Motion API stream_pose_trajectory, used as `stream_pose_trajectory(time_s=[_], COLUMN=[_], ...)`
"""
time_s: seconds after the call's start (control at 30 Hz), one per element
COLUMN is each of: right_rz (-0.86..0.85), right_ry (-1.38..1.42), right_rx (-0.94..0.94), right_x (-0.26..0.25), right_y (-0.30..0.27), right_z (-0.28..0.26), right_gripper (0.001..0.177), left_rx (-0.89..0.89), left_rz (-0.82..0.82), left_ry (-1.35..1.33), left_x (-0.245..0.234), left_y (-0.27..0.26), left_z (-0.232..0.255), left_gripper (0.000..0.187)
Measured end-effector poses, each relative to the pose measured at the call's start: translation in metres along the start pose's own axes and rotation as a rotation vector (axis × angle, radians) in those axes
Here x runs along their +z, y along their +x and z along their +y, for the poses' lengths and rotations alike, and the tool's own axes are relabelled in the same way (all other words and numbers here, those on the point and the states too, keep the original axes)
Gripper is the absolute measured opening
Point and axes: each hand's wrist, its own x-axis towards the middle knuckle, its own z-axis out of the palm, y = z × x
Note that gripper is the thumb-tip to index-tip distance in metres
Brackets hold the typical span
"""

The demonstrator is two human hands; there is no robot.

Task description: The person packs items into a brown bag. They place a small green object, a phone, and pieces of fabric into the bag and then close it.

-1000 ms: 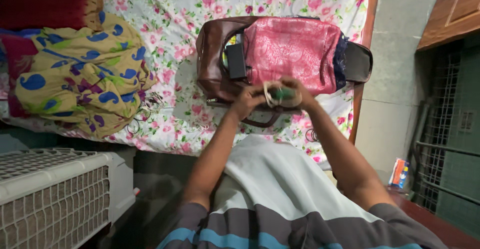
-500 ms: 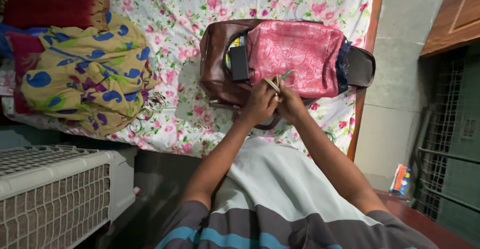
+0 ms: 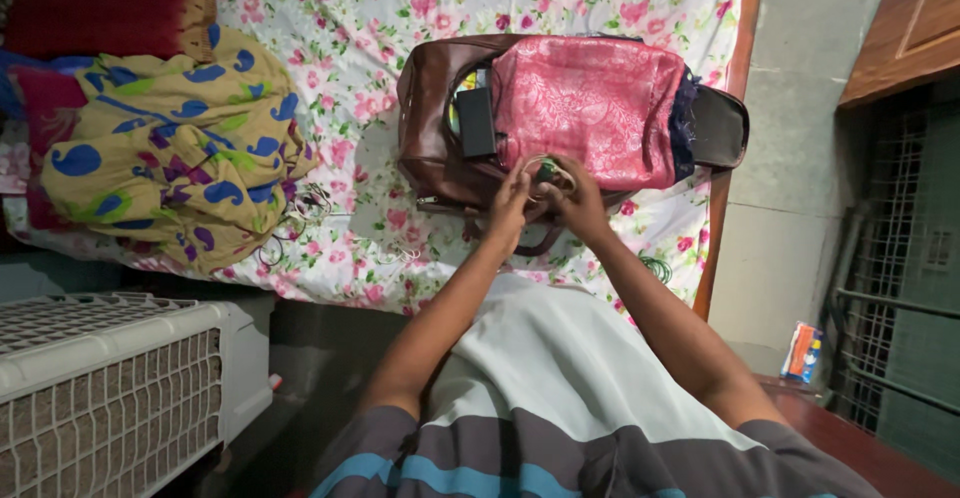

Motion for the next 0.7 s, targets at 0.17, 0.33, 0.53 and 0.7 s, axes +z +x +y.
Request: stream_pose_trajectory(time_s=[0.17, 0.33, 0.53, 0.7], right_rz=[-0.15, -0.341, -0.124, 0.058], right_ry=[-0.165, -0.092, 0.358, 0.145], right_rx=[-0.14, 0.02, 0.212, 0.173], right_x=[0.014, 0.008, 0.022, 0.034], right_y=[0.002, -0.002, 0.002, 0.001], right_z=[-0.003, 0.008, 0.015, 0.005], right_gripper=[0.076, 0.07, 0.035, 0.014], left_rx=[-0.184, -0.045, -0.193, -0.296], left_rz=[-0.084, 0.119, 0.145, 0.234], left_ry=[-0.408, -0.377, -0.437, -0.314], left_x=[-0.021, -0.042, -0.039, -0.038], left_y=[0.023, 0.046, 0.036, 0.038], left_z=[-0.035, -0.043, -0.043, -0.031], left_gripper=[0.037, 0.027, 0.036, 0.043])
